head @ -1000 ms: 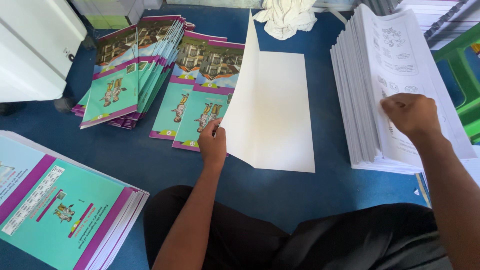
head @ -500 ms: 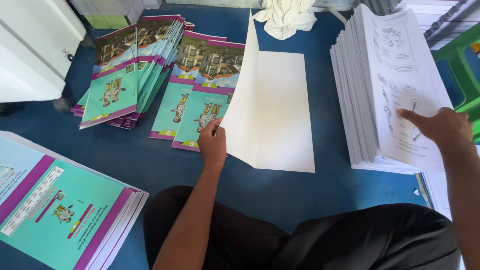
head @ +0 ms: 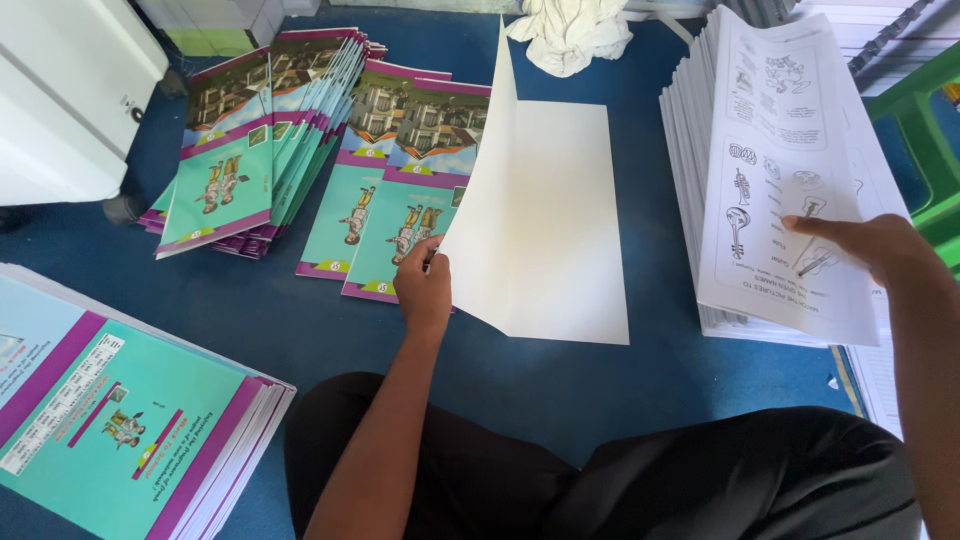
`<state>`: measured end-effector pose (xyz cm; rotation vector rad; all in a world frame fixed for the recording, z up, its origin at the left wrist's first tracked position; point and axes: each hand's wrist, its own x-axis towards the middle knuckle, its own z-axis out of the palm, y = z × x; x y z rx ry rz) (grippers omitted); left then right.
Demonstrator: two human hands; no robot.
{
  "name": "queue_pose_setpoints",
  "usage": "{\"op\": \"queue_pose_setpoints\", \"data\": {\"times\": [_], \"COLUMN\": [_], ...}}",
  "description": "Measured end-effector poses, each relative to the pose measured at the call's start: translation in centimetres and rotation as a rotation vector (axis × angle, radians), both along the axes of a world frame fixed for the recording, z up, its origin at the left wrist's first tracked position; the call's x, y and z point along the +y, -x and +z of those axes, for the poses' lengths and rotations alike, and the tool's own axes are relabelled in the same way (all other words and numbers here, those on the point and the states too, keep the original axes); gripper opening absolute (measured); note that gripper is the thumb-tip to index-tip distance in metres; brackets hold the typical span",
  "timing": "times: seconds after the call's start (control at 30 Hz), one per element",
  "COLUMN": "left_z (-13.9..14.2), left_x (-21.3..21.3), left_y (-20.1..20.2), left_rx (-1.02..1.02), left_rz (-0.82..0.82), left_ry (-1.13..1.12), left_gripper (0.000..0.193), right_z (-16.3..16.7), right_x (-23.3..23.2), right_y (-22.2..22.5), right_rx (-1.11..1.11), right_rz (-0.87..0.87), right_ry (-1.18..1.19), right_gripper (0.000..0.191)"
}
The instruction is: The person sits on the floor and repeatedly inserts loose printed sheets into book covers, then stacks the assembled books. The person handles book covers and printed pages, placing each completed unit into a growing pile.
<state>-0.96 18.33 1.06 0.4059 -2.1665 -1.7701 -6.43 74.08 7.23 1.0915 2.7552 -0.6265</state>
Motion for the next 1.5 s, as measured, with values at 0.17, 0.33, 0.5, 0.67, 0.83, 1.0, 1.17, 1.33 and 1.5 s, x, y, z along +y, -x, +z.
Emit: {"op": "queue_pose_setpoints", "data": {"times": [0.17,0.33,0.5,0.67,0.83,1.0,1.17,1.33,1.5], "left_z": [-0.2,-0.3,-0.1,0.3,0.4,0.3,0.4,1.3,1.8], "left_x": [-0.1,-0.2,-0.1,0.1,0.1,0.2,0.2,-0.1,0.1], "left_y": [-0.1,-0.1,-0.2,-0.3,-0.5,-0.3,-0.8,-1.3,-2.0], "left_rx": [0.031,0.002,0.016,0.017,0.037,0.138,0.125,0.089,0.07], "left_rz": [0.0,0.001,0.002,-0.004,-0.065,-0.149,-0.222,-0.345,-0.504], "left_ry": [0.001,0.005,-0.018,-0.028,-0.11,-0.14,-0.167,-0.25,-0.364], "left_gripper": [0.035,0.035,0.035,0.035,0.034,0.033,0.032,0.037,0.039], "right_z": [0.8,1.1,1.9,3.8,4.4,3.3,-0.8,-4.4,-6.3], "right_x": [0.4,-0.2,-1.1,-3.9,-8.5,-11.9,-17.0,-22.1,-24.5], "right_y": [-0.2,-0.7,-2.6,-2.4,-1.6,-0.7,-0.6,-1.0,-1.0], "right_rx": [0.025,0.219,0.234,0.373,0.542,0.582,0.541,0.466,0.351], "right_rz": [0.032,-0.199,-0.112,0.058,0.112,0.251,0.325,0.249,0.234], "right_ry": [0.106,0.541,0.603,0.549,0.588,0.697,0.764,0.839,0.855], "right_gripper": [0.076,0.06,0.053,0.047,0.04,0.034,0.034,0.04,0.041]}}
